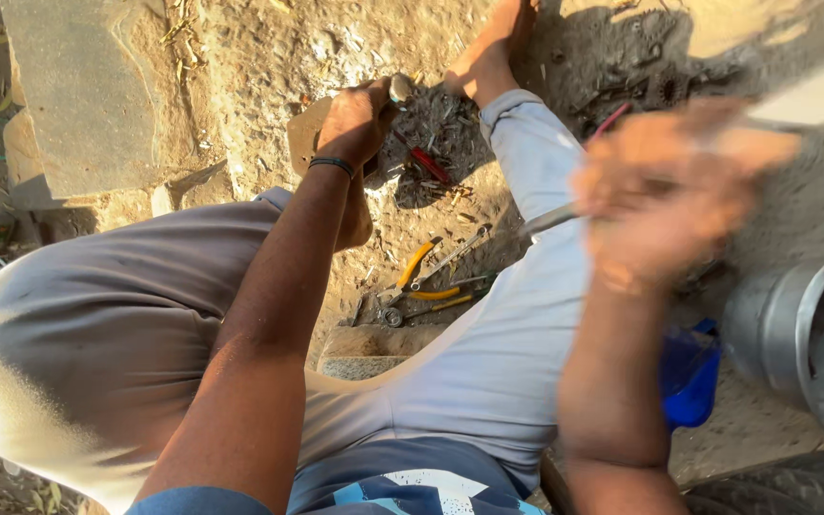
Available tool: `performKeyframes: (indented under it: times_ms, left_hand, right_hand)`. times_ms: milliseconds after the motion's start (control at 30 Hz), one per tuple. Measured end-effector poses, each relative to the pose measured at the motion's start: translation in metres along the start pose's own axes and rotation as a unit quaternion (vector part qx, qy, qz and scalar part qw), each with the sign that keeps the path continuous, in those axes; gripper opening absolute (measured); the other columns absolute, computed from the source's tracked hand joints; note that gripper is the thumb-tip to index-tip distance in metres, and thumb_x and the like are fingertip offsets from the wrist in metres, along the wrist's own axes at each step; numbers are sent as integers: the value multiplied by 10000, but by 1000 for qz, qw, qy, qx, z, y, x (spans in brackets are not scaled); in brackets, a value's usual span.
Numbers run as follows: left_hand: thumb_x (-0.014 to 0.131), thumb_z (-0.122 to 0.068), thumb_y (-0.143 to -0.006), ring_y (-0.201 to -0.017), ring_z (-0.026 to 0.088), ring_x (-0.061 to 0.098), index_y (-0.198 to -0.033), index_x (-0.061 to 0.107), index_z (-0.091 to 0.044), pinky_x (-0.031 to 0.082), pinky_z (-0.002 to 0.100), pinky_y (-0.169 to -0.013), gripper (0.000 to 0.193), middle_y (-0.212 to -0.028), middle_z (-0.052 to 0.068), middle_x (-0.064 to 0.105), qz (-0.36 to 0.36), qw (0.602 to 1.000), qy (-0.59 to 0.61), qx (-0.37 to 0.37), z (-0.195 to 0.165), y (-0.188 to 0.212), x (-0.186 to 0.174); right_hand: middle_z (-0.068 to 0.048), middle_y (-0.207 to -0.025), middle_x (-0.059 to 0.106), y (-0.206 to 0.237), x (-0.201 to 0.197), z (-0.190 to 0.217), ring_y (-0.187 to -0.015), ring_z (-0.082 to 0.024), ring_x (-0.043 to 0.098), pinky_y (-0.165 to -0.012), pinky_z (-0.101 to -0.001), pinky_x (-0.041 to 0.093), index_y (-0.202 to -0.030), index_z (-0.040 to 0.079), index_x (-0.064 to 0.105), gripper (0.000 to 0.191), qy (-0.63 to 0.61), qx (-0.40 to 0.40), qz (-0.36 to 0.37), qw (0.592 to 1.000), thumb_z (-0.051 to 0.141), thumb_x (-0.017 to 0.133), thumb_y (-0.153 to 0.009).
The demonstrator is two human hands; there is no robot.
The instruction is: The person sits on the ground and uses pliers and a hammer to remove debris and reshape a small metal part. They repeatedly strike the part with the hammer and use pliers to pull out fragments, working on the same object throughout the clip.
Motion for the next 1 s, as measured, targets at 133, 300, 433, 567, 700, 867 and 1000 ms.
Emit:
performKeyframes:
  times_ms: [133,300,433,567,700,867,1000]
  left_hand:
    - [697,-256,-1000,-1007,313,716,-1301,660,-161,592,439,-877,318,-1187,130,726,23,999,-18,-24,5,0,2]
    - [696,-343,-1003,-1017,257,738,-1267,697,-201,598,422,-916,300,-1179,109,735,70,993,-10,-98,12,-4,10]
    - [729,-338,-932,-971,267,732,-1247,715,-213,586,434,-860,340,-1137,116,749,49,994,-15,-98,18,11,16]
    - [767,-279,-948,-852,280,763,-1238,729,-47,638,386,-706,373,-1075,208,758,-119,989,-18,83,19,13,14]
    - [741,-292,-1028,-717,170,783,-1015,753,-42,666,331,-650,251,-886,118,786,-55,996,70,-18,25,4,7]
    - [835,-282,-959,-659,193,744,-848,726,-7,607,353,-589,316,-768,126,758,-59,997,57,-13,26,9,2]
    - [796,-233,-991,-714,206,758,-973,734,-36,625,348,-653,208,-828,114,756,-49,993,91,57,20,13,4]
  right_hand:
    - [10,-686,432,-27,23,50,-471,-103,350,-387,-281,306,-864,169,478,276,208,-119,17,971,338,630,-1021]
    - [35,-596,412,-9,54,-78,-424,-93,350,-358,-283,299,-782,169,459,360,147,65,-73,984,380,654,-999]
    - [55,-523,396,40,36,-142,-386,-84,350,-334,-285,294,-717,169,445,427,244,375,-102,889,413,673,-982]
    - [72,-542,359,62,-21,-139,-395,-64,343,-349,-284,301,-748,184,423,414,207,302,-123,922,403,667,-1000]
    - [70,-578,352,50,-32,-124,-424,-54,342,-357,-276,279,-765,173,407,427,170,260,-140,940,396,660,-1027]
    - [71,-619,373,38,-16,-111,-472,-41,352,-386,-257,263,-812,150,452,388,162,230,-121,952,375,675,-1037]
    - [80,-663,378,45,-25,-112,-518,-21,336,-425,-231,234,-884,139,466,348,147,218,-71,962,358,680,-1049]
Point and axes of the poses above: each hand's wrist, its own y-axis away from the middle knuckle, its own x-axis out of the palm, z = x × y, the point moved 1 cm from there along -y, towards the middle knuckle
